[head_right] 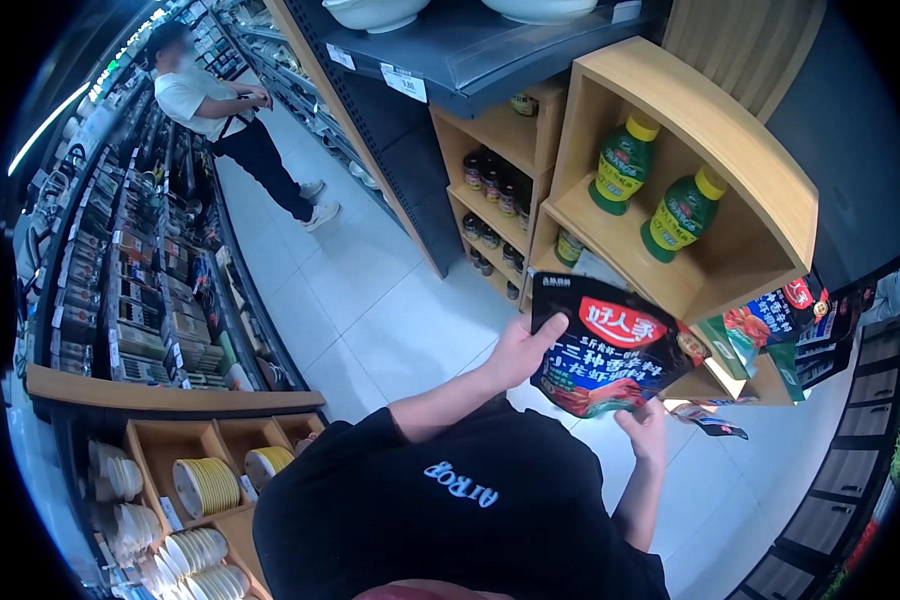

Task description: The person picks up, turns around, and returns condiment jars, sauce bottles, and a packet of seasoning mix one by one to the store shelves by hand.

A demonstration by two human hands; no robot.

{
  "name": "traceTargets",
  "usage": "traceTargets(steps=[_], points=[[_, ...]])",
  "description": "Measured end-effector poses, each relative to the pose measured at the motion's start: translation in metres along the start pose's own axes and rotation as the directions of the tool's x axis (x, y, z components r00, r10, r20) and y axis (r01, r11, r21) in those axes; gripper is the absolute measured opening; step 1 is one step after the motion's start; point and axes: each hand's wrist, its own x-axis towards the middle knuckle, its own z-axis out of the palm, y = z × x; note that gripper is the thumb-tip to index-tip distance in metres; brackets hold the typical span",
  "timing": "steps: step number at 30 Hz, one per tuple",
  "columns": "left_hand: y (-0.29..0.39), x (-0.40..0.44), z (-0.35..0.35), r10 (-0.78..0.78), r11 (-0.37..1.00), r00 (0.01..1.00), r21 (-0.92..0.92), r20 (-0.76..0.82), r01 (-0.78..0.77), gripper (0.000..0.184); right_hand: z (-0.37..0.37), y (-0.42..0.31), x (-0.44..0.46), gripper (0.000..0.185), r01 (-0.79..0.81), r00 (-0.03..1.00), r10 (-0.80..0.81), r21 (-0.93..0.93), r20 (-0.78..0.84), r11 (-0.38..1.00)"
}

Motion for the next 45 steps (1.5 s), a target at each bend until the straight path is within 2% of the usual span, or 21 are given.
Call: traceTargets(steps=[1, 2, 4, 5, 8, 11, 13, 15, 21, 23, 25, 27, 29, 31, 33, 35, 36, 37, 41, 43, 45], points=[[0.010, 0.003, -0.004, -0.026, 0.992, 0.999, -0.120, 0.037, 0.030, 0.033, 0.007, 0.001, 0.000, 0.047, -0.031, 0.999, 0.032, -0.033, 0.040, 0.999], [0.016, 0.006, -0.006, -0.061, 0.972, 0.997, -0.227, 0.039, 0.068, 0.035, 0.013, 0.006, 0.001, 0.047, -0.030, 0.999, 0.029, 0.032, 0.037, 0.999], [0.031, 0.010, -0.011, -0.129, 0.935, 0.989, -0.322, 0.070, 0.145, 0.036, 0.024, 0.019, 0.003, 0.046, -0.024, 0.999, 0.020, 0.165, 0.026, 0.986], [0.036, 0.012, -0.014, -0.155, 0.920, 0.984, -0.349, 0.090, 0.177, 0.036, 0.031, 0.020, 0.005, 0.045, -0.017, 0.999, 0.023, 0.188, -0.033, 0.982], [0.046, 0.023, -0.027, -0.242, 0.888, 0.963, -0.372, 0.119, 0.270, 0.037, 0.056, 0.025, 0.009, 0.042, 0.012, 0.977, 0.036, 0.221, -0.212, 0.975], [0.041, 0.041, -0.038, -0.293, 0.867, 0.942, -0.371, 0.161, 0.333, 0.043, 0.074, 0.032, 0.006, 0.041, 0.040, 0.954, 0.047, 0.279, -0.298, 0.960], [0.035, 0.051, -0.044, -0.308, 0.834, 0.916, -0.390, 0.256, 0.390, 0.044, 0.078, 0.040, -0.002, 0.046, 0.052, 0.947, 0.052, 0.311, -0.317, 0.949], [0.040, 0.055, -0.047, -0.348, 0.846, 0.900, -0.325, 0.264, 0.422, 0.043, 0.085, 0.041, -0.007, 0.049, 0.059, 0.939, 0.078, 0.380, -0.334, 0.923], [0.043, 0.062, -0.055, -0.355, 0.814, 0.896, -0.382, 0.269, 0.437, 0.040, 0.095, 0.042, -0.006, 0.050, 0.023, 0.948, 0.100, 0.377, -0.302, 0.926], [0.031, 0.067, -0.066, -0.269, 0.743, 0.897, -0.517, 0.351, 0.425, 0.038, 0.095, 0.038, -0.004, 0.050, -0.002, 0.951, 0.116, 0.372, -0.285, 0.928], [0.028, 0.069, -0.069, -0.288, 0.698, 0.885, -0.552, 0.367, 0.456, 0.039, 0.095, 0.037, -0.001, 0.048, -0.039, 0.954, 0.133, 0.327, -0.270, 0.944], [0.021, 0.074, -0.072, -0.297, 0.563, 0.809, -0.592, 0.507, 0.577, 0.046, 0.089, 0.042, -0.004, 0.044, -0.058, 0.948, 0.141, 0.279, -0.285, 0.959], [0.017, 0.077, -0.073, -0.319, 0.486, 0.736, -0.563, 0.597, 0.668, 0.048, 0.084, 0.045, -0.007, 0.040, -0.100, 0.948, 0.186, 0.313, -0.259, 0.945], [0.005, 0.083, -0.074, -0.396, 0.500, 0.716, -0.519, 0.576, 0.694, 0.051, 0.080, 0.041, -0.011, 0.038, -0.128, 0.943, 0.189, 0.226, -0.274, 0.966], [0.000, 0.085, -0.073, -0.382, 0.503, 0.755, -0.566, 0.533, 0.653, 0.050, 0.073, 0.047, -0.016, 0.036, -0.160, 0.940, 0.204, 0.175, -0.274, 0.971], [-0.003, 0.085, -0.071, -0.423, 0.549, 0.772, -0.544, 0.475, 0.635, 0.051, 0.085, 0.031, -0.016, 0.027, -0.139, 0.920, 0.182, 0.143, -0.346, 0.980], [-0.003, 0.084, -0.069, -0.427, 0.511, 0.749, -0.547, 0.507, 0.662, 0.051, 0.089, 0.025, -0.017, 0.028, -0.154, 0.909, 0.186, 0.114, -0.374, 0.982], [-0.004, 0.083, -0.068, -0.429, 0.503, 0.745, -0.550, 0.510, 0.666, 0.050, 0.083, 0.031, -0.018, 0.028, -0.137, 0.931, 0.169, 0.119, -0.323, 0.983], [-0.005, 0.090, -0.070, -0.464, 0.689, 0.848, -0.496, 0.257, 0.528, 0.041, 0.085, 0.024, -0.015, 0.028, -0.182, 0.929, 0.199, 0.086, -0.310, 0.980], [0.003, 0.094, -0.071, -0.439, 0.833, 0.896, -0.347, 0.060, 0.431, 0.038, 0.085, 0.022, -0.015, 0.028, -0.206, 0.931, 0.221, 0.082, -0.291, 0.975], [0.007, 0.095, -0.077, -0.430, 0.844, 0.901, -0.327, 0.062, 0.425, 0.037, 0.087, 0.020, -0.013, 0.030, -0.198, 0.936, 0.213, 0.080, -0.281, 0.977]])
